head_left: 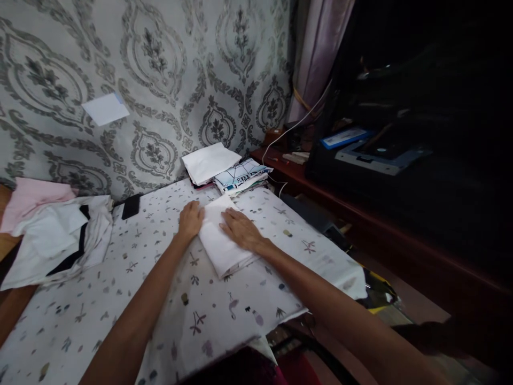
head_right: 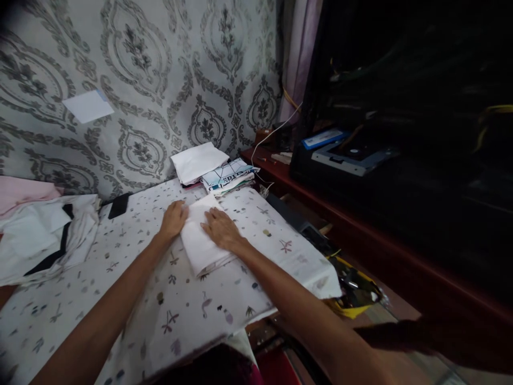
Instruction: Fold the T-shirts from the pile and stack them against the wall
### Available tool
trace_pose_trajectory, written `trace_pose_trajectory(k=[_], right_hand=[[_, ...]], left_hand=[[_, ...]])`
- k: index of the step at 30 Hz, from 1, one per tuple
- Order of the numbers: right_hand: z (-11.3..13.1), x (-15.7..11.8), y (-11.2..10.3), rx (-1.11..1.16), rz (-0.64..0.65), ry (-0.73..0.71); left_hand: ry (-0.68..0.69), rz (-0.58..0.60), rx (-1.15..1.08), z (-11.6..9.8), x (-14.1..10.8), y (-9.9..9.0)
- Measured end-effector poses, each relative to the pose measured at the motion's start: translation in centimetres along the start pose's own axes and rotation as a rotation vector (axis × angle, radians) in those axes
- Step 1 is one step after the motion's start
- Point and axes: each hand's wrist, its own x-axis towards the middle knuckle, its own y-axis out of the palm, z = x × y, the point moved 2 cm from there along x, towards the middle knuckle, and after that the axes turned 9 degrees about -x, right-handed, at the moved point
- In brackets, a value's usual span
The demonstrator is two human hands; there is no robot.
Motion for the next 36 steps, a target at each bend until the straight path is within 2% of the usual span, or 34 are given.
trace_pose_trajectory(k=[3, 7, 13, 18, 21, 23, 25, 26, 28, 29, 31, 33, 36], right_hand=[[0.1, -0.1, -0.2, -0.023, 0.038, 0.01], [0.7, -0.2, -0.8, -0.089, 0.132, 0.038], [1.0, -0.1, -1.0, -0.124, 0.175, 0.041], [0.6, -0.1, -0.4, -0.14, 0.171, 0.018], [0.5, -0.2, -0.3, -0.139, 0.18, 0.015], [0.5, -0.3, -0.4, -0.133, 0.186, 0.014], [0.6, -0.4, -0.5, -0.128, 0.189, 0.018], [0.7, -0.4, -0.6, -0.126, 0.189, 0.022], [0.8, -0.4, -0.6, -0.124, 0.188, 0.027], [0.8, -0.4, -0.7, -0.126, 0.185, 0.026], [0.9, -0.4, -0.7, -0.134, 0.176, 0.02], [0.9, -0.5, -0.8, -0.141, 0.17, 0.014], [1.0, -0.6, -1.0, -0.127, 0.174, 0.02]], left_hand=[[-0.031, 0.016, -0.052, 2.5, 1.0, -1.5], [-0.013, 0.114, -0.134, 3.8, 1.7, -2.0], [0.004, 0.129, -0.135, 3.7, 1.9, -1.8], [-0.012, 0.161, -0.005, 3.1, 1.6, -1.4], [0.0, 0.099, 0.145, 1.9, 0.7, -1.8], [0.039, -0.003, 0.219, 0.3, -1.0, -2.6], [0.109, -0.059, 0.184, -2.1, -4.1, -3.5], [0.162, -0.035, 0.138, -3.5, -6.0, -3.7], [0.3, 0.14, 0.122, -6.3, -10.3, -3.4], [0.359, 0.206, 0.166, -7.5, -12.3, -3.2], [0.417, 0.251, 0.294, -9.2, -15.4, -2.5], [0.387, 0.269, 0.426, -10.1, -17.0, -1.9], [0.291, 0.351, 0.542, -10.5, -17.4, -1.6]])
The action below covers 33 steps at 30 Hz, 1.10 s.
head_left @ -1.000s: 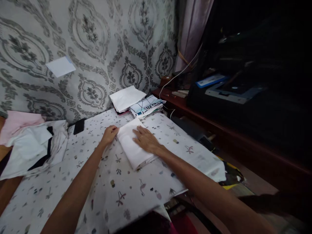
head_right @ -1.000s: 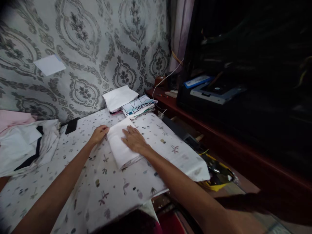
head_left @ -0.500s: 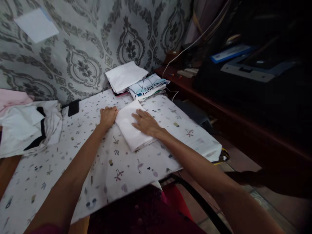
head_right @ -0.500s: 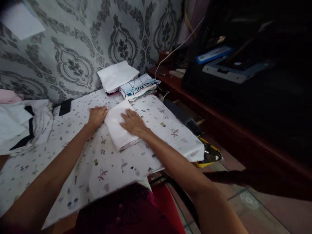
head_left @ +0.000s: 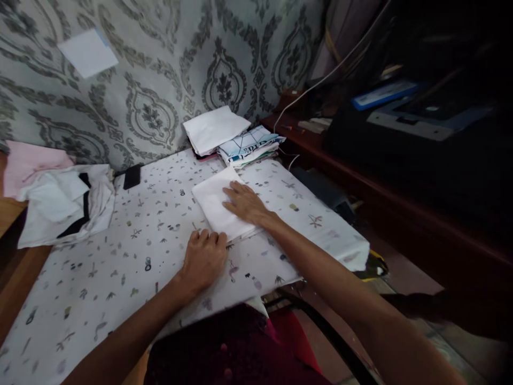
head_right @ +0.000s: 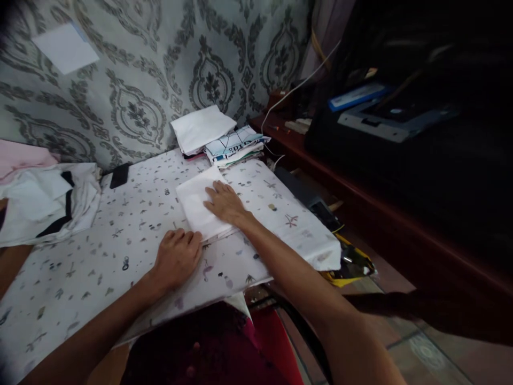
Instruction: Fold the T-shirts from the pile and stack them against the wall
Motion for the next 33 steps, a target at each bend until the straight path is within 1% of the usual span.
trace_pose_trajectory(k=[2, 4, 6, 7, 9, 11, 12, 14, 15, 16, 18, 19, 21, 23, 25, 27, 28, 30, 31, 32, 33], right_hand=[[0.1, -0.2, -0.2, 0.015, 0.001, 0.001], [0.2, -0.3, -0.5, 0.018, 0.002, -0.005], [0.2, -0.5, -0.6, 0.02, 0.004, -0.007], [0.2, -0.5, -0.7, 0.031, 0.006, -0.006], [0.0, -0.5, -1.0, 0.063, 0.004, 0.005], [-0.4, -0.2, -1.3, 0.071, -0.018, 0.039], [-0.7, 0.1, -1.6, 0.065, -0.032, 0.084], [-1.3, 0.9, -2.0, 0.044, -0.051, 0.216], [-1.5, 1.3, -2.2, 0.039, -0.052, 0.278], [-1.7, 1.8, -2.4, 0.037, -0.048, 0.326], [-1.8, 2.6, -2.7, 0.039, -0.033, 0.367], [-1.8, 2.8, -2.8, 0.04, -0.028, 0.365], [-1.7, 2.9, -3.1, 0.048, -0.004, 0.363], [-1.8, 2.4, -3.3, 0.056, 0.044, 0.354], [-2.1, 1.5, -3.5, 0.059, 0.093, 0.333], [-2.2, 0.7, -3.8, 0.052, 0.091, 0.306], [-2.1, 0.5, -3.9, 0.05, 0.078, 0.283], [-1.2, 0.7, -3.7, 0.066, 0.069, 0.208], [-0.5, 1.0, -3.4, 0.08, 0.088, 0.158], [0.5, 1.4, -3.0, 0.093, 0.114, 0.106], [1.5, 2.0, -2.6, 0.1, 0.136, 0.066]], left_hand=[[0.018, 0.09, -0.016, 0.0, 0.1, -0.2], [0.035, 0.162, -0.087, 0.2, 0.0, -0.4], [-0.019, 0.169, -0.243, 0.8, -0.2, -0.6], [-0.076, 0.139, -0.362, 1.2, -0.2, -0.7], [-0.232, 0.031, -0.698, 2.6, 0.0, -0.8], [-0.463, -0.068, -1.129, 4.2, 0.3, -0.6], [-0.585, -0.087, -1.347, 4.8, 0.6, -0.4], [-0.768, -0.051, -1.696, 5.6, 1.2, 0.1], [-0.818, -0.007, -1.801, 5.7, 1.6, 0.3], [-0.839, 0.041, -1.866, 5.5, 2.1, 0.5], [-0.845, 0.117, -1.922, 4.8, 3.0, 0.9], [-0.847, 0.134, -1.94, 4.4, 3.5, 1.1], [-0.849, 0.134, -1.981, 3.8, 4.0, 1.2], [-0.837, 0.119, -2.013, 4.2, 3.5, 0.9], [-0.812, 0.137, -2.005, 6.3, 1.8, 0.0], [-0.822, 0.194, -1.923, 9.7, -0.9, -1.0], [-0.85, 0.178, -1.854, 11.7, -2.5, -1.4], [-0.964, 0.096, -1.743, 15.3, -5.5, -2.0], [-1.028, 0.043, -1.714, 16.7, -6.8, -2.1], [-1.093, -0.017, -1.706, 17.6, -7.9, -2.1], [-1.152, -0.078, -1.718, 18.0, -8.8, -2.0]])
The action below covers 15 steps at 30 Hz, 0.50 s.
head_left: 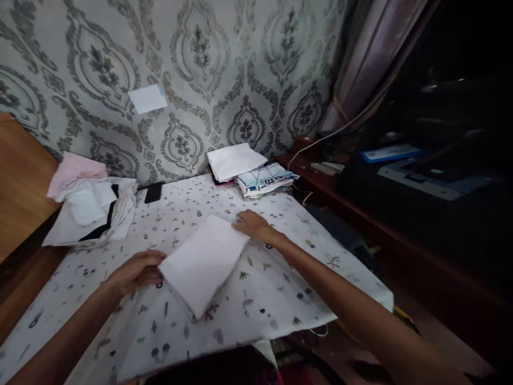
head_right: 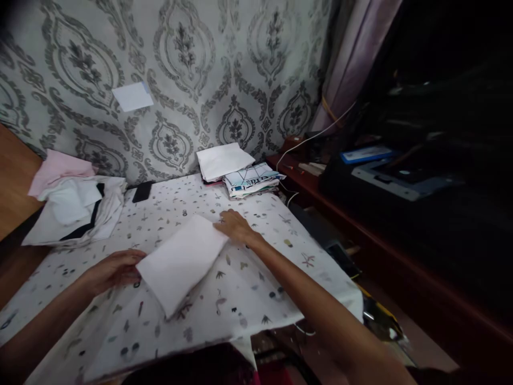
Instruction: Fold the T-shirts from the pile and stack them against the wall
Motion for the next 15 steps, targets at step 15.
trace_pose_trajectory(k=[15], right_hand=[[2.8, 3.3, 0.1, 0.587, 0.304, 0.072]], left_hand=[[-0.032, 0.064, -0.212, 6.8, -0.7, 4.1]])
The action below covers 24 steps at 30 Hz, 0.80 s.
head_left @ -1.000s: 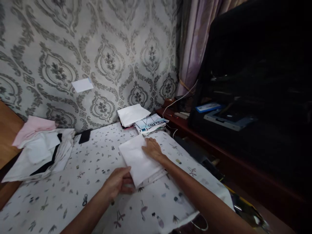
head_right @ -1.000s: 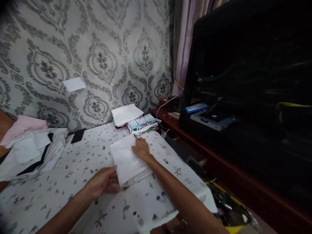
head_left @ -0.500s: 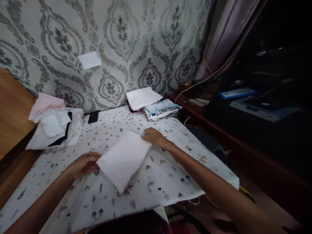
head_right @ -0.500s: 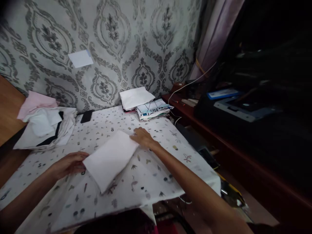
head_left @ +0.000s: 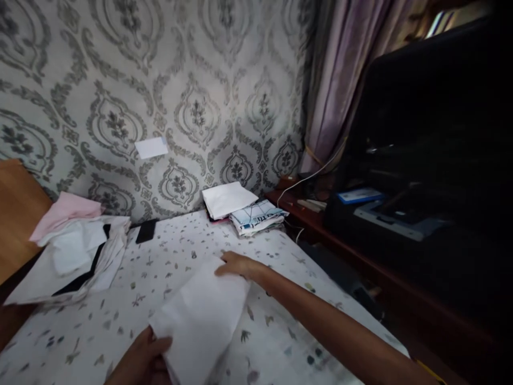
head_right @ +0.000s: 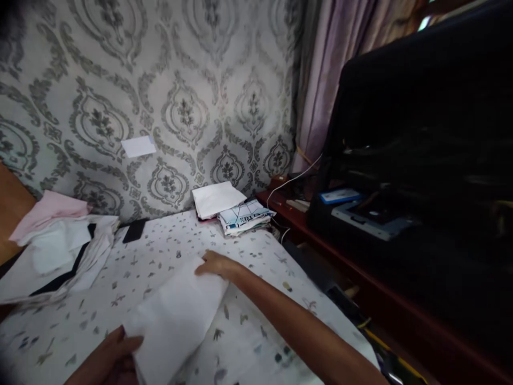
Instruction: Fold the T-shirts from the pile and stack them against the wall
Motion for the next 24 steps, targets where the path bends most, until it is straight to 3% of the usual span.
trace_pose_trajectory(k=[3, 5, 7, 9, 11, 13, 16, 20, 24], right_hand=[[-1.3, -0.9, -1.5, 0.343, 0.072, -0.098], [-2.0, -1.3, -3.7, 0.425, 0.012, -0.181], [-2.5, -1.2, -6.8, 0.408, -0.149, -0.203], [-2.8, -0.5, -10.8, 0.301, -0.391, -0.155], [-2.8, 0.9, -15.2, 0.182, -0.597, -0.085], [-2.6, 2.9, -19.2, 0.113, -0.683, -0.057], [-2.1, 6.2, -23.9, 0.004, -0.762, -0.028], [-1.5, 10.5, -27.5, -0.142, -0.837, 0.036], [-1.5, 14.6, -28.9, -0.247, -0.867, 0.096]], left_hand=[[0.115, -0.039, 0.044, -2.1, 1.5, 0.9], [0.208, 0.015, 0.101, -4.9, 2.0, 2.9], [0.292, 0.09, 0.164, -8.2, 2.6, 5.8], [0.362, 0.16, 0.198, -11.8, 4.2, 9.3], [0.427, 0.219, 0.208, -15.2, 6.7, 13.0], [0.487, 0.256, 0.209, -18.1, 10.1, 16.3], [0.574, 0.212, 0.249, -21.7, 15.5, 20.2], [0.638, 0.145, 0.3, -24.9, 21.5, 23.4], [0.67, 0.081, 0.34, -27.0, 26.3, 24.6]])
